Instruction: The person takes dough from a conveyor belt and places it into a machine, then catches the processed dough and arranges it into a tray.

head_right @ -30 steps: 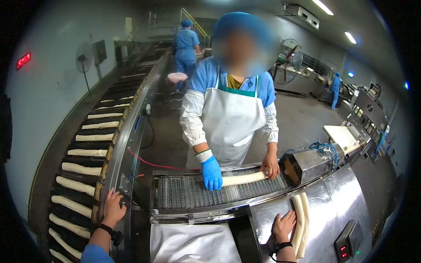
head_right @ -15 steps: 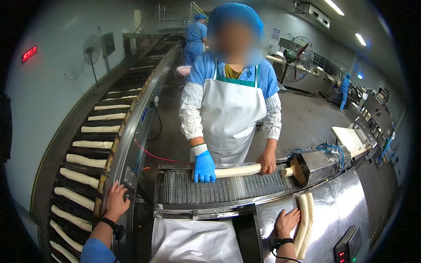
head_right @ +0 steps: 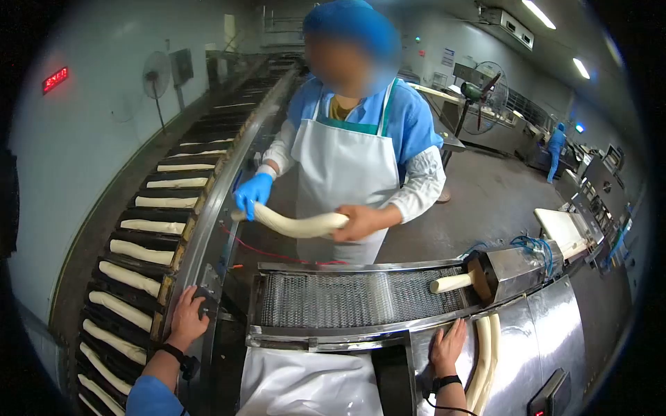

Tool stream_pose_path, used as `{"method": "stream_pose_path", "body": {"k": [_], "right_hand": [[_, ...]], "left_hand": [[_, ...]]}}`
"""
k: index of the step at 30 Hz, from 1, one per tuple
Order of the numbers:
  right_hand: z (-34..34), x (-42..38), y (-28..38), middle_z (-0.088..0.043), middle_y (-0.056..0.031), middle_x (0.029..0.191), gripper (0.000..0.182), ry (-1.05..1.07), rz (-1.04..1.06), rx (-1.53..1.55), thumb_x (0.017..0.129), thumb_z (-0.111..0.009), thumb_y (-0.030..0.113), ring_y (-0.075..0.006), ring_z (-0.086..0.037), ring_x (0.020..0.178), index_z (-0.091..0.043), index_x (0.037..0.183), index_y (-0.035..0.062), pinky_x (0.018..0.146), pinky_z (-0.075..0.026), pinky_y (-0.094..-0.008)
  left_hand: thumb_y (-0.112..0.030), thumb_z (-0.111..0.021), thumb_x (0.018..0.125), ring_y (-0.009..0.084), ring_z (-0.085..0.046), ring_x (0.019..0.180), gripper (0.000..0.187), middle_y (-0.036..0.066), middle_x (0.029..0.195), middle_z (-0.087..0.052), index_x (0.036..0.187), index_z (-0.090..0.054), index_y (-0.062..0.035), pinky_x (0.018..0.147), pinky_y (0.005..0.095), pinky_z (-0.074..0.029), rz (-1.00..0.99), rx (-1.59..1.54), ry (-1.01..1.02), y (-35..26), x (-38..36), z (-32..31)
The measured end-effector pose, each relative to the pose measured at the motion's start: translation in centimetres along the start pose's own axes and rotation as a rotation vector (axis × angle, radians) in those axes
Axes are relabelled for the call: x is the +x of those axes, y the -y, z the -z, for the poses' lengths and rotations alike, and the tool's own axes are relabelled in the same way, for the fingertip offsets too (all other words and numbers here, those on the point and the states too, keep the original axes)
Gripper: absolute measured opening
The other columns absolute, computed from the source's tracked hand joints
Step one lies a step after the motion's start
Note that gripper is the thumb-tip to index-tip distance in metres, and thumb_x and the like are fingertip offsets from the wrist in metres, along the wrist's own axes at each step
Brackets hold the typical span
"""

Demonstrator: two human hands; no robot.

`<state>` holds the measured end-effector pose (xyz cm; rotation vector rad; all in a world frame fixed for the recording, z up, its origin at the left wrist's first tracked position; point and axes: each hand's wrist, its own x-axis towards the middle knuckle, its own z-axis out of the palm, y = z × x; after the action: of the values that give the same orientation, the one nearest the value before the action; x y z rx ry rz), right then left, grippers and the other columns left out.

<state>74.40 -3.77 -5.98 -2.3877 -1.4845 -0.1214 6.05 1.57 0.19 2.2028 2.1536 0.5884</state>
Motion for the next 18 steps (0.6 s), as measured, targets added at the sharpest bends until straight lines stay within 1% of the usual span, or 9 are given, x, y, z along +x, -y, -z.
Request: {"method": "stream_pose_path", "body": {"k": [3,6,7,8,11,14,15,17,18], "right_hand": [[-0.8,1.2,1.6,-0.029,-0.0313,0.157,0.065,-0.089,0.046,0.033,0.098,-0.053,0.02,-0.0456,-0.027,0.147,-0.03,0.151,-0.0102,0.123,-0.021,-0.0497],[-2.6,3.7,2.8,-0.031,-0.0292,0.158,0.067,-0.128,0.154,-0.035,0.098,-0.054,0.023,-0.0422,-0.027,0.149,-0.029,0.151,-0.0089,0.124,-0.019,-0.0495],[-2.7,4.2,3.5,-0.031,-0.0264,0.159,0.07,-0.078,0.114,-0.015,0.096,-0.056,0.026,-0.0387,-0.025,0.15,-0.029,0.152,-0.0078,0.125,-0.015,-0.0491],[-2.8,4.7,4.3,-0.031,-0.0264,0.159,0.07,-0.075,0.121,-0.012,0.096,-0.056,0.026,-0.0387,-0.025,0.15,-0.029,0.152,-0.0078,0.125,-0.015,-0.0491],[-2.7,5.9,6.5,-0.03,-0.0214,0.162,0.076,0.015,-0.064,0.012,0.094,-0.061,0.027,-0.0334,-0.022,0.153,-0.028,0.155,-0.0045,0.125,-0.01,-0.0501],[-4.0,6.8,5.9,-0.029,-0.0219,0.162,0.071,-0.058,0.049,0.028,0.089,-0.05,0.006,-0.0361,-0.022,0.153,-0.029,0.157,0.0014,0.124,-0.015,-0.0525],[-3.6,7.0,6.1,-0.029,-0.0219,0.162,0.071,-0.06,0.049,0.028,0.089,-0.05,0.006,-0.0361,-0.022,0.153,-0.029,0.157,0.0014,0.124,-0.015,-0.0525],[-3.0,7.4,6.7,-0.029,-0.0229,0.162,0.074,0.002,0.227,0.048,0.084,-0.045,-0.001,-0.04,-0.022,0.152,-0.031,0.156,0.0059,0.122,-0.017,-0.0552],[-2.7,7.6,7.4,-0.029,-0.0229,0.162,0.074,0.001,0.227,0.048,0.084,-0.045,-0.001,-0.04,-0.022,0.152,-0.031,0.156,0.0059,0.122,-0.017,-0.0552]], "left_hand": [[-0.011,-0.069,0.074,0.0361,-0.036,0.145,0.045,0.019,0.151,-0.043,0.118,-0.067,-0.0003,0.119,0.0454,-0.034,0.01,-0.02,0.018,0.1,0.1,0.1],[-0.011,-0.068,0.075,0.0362,-0.035,0.145,0.045,0.02,0.152,-0.042,0.118,-0.067,-0.0002,0.119,0.0452,-0.034,0.011,-0.034,-0.008,0.2,0.1,-0.2],[-0.011,-0.068,0.075,0.0364,-0.036,0.145,0.045,0.02,0.152,-0.042,0.119,-0.067,-0.0001,0.119,0.0451,-0.034,0.031,-0.027,0.016,0.0,0.2,0.0],[-0.011,-0.068,0.075,0.0365,-0.036,0.145,0.045,0.02,0.152,-0.042,0.119,-0.067,-0.0001,0.119,0.045,-0.034,0.051,-0.02,0.041,-0.1,0.1,0.2],[-0.012,-0.067,0.075,0.0367,-0.036,0.144,0.046,0.021,0.152,-0.042,0.119,-0.067,-0.0002,0.119,0.0446,-0.034,0.06,-0.045,0.041,-0.1,0.2,0.2],[-0.012,-0.067,0.075,0.0367,-0.037,0.144,0.046,0.021,0.151,-0.042,0.12,-0.067,-0.0005,0.119,0.0444,-0.034,0.041,-0.028,0.033,-0.1,0.2,0.2],[-0.012,-0.067,0.075,0.0367,-0.037,0.144,0.046,0.021,0.151,-0.042,0.12,-0.067,-0.0005,0.119,0.0444,-0.034,0.04,-0.029,0.032,-0.1,0.2,0.2],[-0.012,-0.067,0.075,0.0368,-0.037,0.144,0.046,0.021,0.151,-0.043,0.119,-0.067,-0.0005,0.118,0.0444,-0.034,0.034,-0.025,0.021,0.0,0.2,0.1],[-0.012,-0.067,0.075,0.0368,-0.037,0.144,0.046,0.021,0.151,-0.043,0.119,-0.067,-0.0005,0.118,0.0444,-0.034,0.034,-0.026,0.021,0.0,0.3,0.1]]}}
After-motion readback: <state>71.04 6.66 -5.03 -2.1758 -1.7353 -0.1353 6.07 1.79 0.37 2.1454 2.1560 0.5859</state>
